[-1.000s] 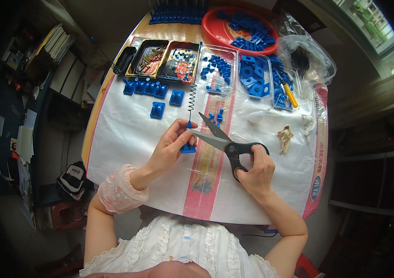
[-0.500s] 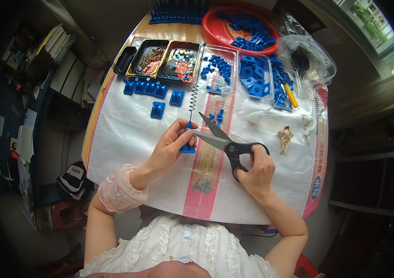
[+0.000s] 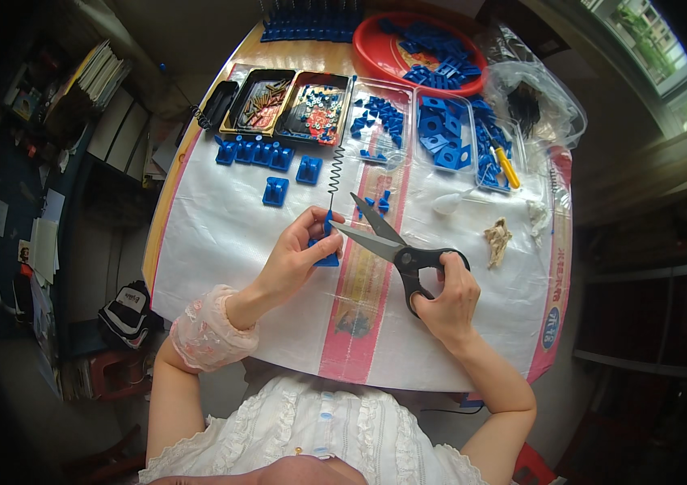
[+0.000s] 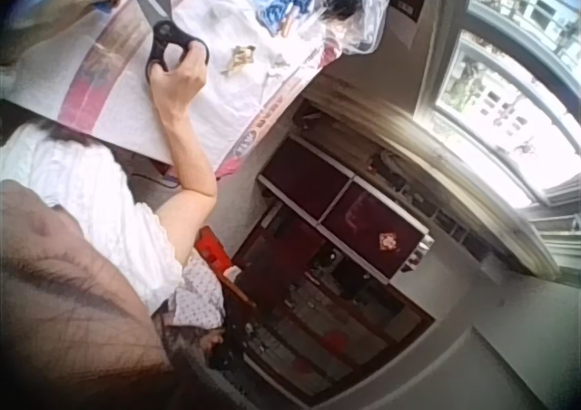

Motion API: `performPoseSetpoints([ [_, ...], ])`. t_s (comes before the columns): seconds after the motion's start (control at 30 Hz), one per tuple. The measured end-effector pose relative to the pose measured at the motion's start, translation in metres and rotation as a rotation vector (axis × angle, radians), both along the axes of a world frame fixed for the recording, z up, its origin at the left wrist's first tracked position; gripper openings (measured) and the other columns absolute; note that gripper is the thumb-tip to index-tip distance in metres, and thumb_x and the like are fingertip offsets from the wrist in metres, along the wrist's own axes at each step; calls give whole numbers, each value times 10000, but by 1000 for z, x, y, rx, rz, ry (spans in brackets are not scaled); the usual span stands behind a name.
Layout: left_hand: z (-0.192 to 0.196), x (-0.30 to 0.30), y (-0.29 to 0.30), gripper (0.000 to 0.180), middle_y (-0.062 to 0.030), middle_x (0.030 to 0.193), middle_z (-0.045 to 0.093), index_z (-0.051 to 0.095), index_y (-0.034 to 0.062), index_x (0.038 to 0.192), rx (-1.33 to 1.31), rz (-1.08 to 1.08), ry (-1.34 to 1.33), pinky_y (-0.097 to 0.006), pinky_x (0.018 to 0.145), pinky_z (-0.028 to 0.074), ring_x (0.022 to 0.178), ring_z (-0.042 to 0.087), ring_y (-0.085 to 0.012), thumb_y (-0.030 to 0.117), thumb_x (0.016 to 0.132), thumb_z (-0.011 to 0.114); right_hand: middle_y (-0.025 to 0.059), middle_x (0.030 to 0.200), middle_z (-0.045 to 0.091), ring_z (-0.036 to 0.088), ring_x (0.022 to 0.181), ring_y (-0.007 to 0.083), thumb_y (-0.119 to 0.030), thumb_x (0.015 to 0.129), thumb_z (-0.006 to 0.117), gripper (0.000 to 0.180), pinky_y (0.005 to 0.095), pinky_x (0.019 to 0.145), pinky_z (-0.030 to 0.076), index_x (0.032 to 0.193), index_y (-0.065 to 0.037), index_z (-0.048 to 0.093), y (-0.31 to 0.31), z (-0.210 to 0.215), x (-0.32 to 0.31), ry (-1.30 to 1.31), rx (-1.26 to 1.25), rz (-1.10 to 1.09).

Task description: Assembling small blue plastic components onto a wire structure and cutting excess wire with scissors.

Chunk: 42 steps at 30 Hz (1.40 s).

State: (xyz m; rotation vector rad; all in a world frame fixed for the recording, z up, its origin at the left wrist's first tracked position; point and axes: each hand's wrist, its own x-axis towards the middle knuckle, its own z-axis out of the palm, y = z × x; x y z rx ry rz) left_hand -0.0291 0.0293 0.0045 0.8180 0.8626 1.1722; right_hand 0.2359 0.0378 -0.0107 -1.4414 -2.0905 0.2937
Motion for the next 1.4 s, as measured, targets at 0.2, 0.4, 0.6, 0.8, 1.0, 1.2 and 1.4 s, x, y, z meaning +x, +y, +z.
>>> performPoseSetpoints([
  [0.2, -13, 1, 1, 266, -17, 963, 574, 482, 0, 1239, 74, 44, 31, -224, 806, 486, 875, 550, -58, 145, 1021, 531, 89, 742, 510, 540, 640, 282, -58, 546, 736, 464, 392, 588, 412, 950, -42, 508, 0, 3, -2, -12, 14, 28],
  [0.4, -15, 1, -1, 258, -23, 991, 572, 464, -1, 1261, 169, 62, 205, -229, 817, 493, 898, 542, -58, 147, 1050, 465, 92, 742, 510, 542, 643, 287, -58, 548, 738, 460, 396, 588, 412, 945, -41, 506, 0, 3, -3, -21, 19, 26],
  [0.6, -7, 3, -3, 269, -11, 955, 545, 460, -2, 1281, 145, 61, 207, -225, 833, 465, 910, 523, -60, 130, 1046, 463, 96, 741, 515, 547, 647, 295, -58, 549, 740, 459, 400, 590, 414, 945, -38, 508, 0, 2, -2, -15, 48, 28],
  [0.8, -9, 3, -3, 251, -7, 944, 541, 471, 0, 1261, 146, 56, 216, -222, 832, 452, 901, 519, -58, 133, 1048, 458, 92, 736, 513, 544, 641, 287, -61, 549, 741, 458, 396, 588, 413, 943, -39, 510, 0, 3, -3, -22, 30, 23],
  [1.0, -15, 2, -1, 217, -5, 933, 548, 489, 4, 1213, 174, 56, 201, -214, 791, 453, 867, 515, -52, 144, 1051, 460, 88, 733, 511, 542, 637, 276, -66, 550, 745, 459, 393, 586, 413, 943, -40, 510, 0, 3, -2, -29, 31, 22],
  [1.2, -13, 3, -1, 201, -3, 900, 548, 495, 1, 1184, 160, 53, 140, -212, 774, 454, 839, 518, -52, 149, 1050, 467, 88, 734, 513, 544, 635, 283, -64, 551, 744, 458, 394, 587, 416, 944, -39, 510, 0, 2, -2, -27, 42, 21],
  [1.4, -18, 3, 1, 211, -11, 902, 555, 489, -8, 1191, 116, 48, 22, -220, 780, 464, 838, 526, -57, 143, 1043, 483, 90, 741, 521, 547, 638, 288, -63, 549, 742, 461, 395, 589, 416, 947, -37, 511, -1, 1, -2, -29, 45, 16],
])
